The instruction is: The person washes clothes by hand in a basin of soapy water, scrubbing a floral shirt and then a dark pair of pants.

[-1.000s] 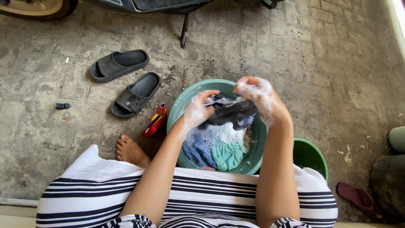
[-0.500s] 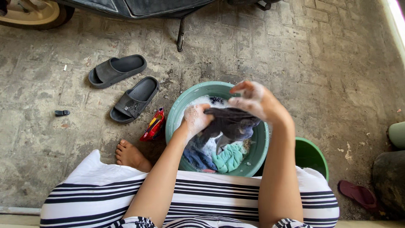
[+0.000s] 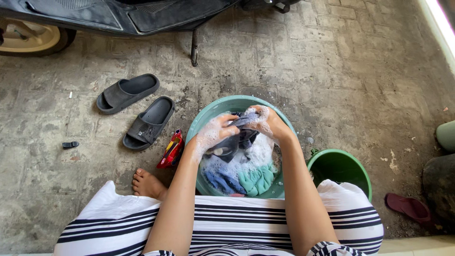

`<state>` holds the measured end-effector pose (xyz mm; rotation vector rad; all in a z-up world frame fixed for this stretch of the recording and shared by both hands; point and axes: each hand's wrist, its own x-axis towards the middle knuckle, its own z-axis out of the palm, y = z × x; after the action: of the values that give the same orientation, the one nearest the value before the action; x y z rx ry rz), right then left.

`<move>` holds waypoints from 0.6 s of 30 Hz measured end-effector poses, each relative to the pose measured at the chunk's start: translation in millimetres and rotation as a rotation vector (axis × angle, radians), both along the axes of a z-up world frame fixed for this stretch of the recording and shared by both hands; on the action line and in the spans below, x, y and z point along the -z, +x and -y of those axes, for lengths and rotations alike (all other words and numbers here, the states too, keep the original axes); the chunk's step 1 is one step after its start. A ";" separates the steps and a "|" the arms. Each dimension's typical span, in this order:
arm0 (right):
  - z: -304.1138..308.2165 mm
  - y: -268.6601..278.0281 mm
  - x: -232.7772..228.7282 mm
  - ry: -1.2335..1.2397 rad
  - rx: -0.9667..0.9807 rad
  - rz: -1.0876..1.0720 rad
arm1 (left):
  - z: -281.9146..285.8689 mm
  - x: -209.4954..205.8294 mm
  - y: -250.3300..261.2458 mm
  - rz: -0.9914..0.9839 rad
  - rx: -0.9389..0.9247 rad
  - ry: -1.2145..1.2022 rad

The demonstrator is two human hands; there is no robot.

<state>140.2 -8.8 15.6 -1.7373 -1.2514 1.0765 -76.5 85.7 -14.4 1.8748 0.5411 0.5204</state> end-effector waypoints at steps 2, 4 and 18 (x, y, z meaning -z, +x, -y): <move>2.8 -5.5 -16.5 0.076 -0.013 -0.035 | 3.0 -2.8 0.5 -0.023 0.090 0.036; 6.8 -11.6 -37.3 0.150 -0.029 -0.071 | 10.5 -7.2 -2.0 -0.193 0.107 -0.740; 24.4 -24.7 -105.7 0.198 0.053 -0.383 | 16.4 63.6 34.8 -0.065 0.194 -0.899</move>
<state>115.5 -33.2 121.4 -1.3326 -1.0270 1.1475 -41.7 69.3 -78.0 1.0632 0.5111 0.0483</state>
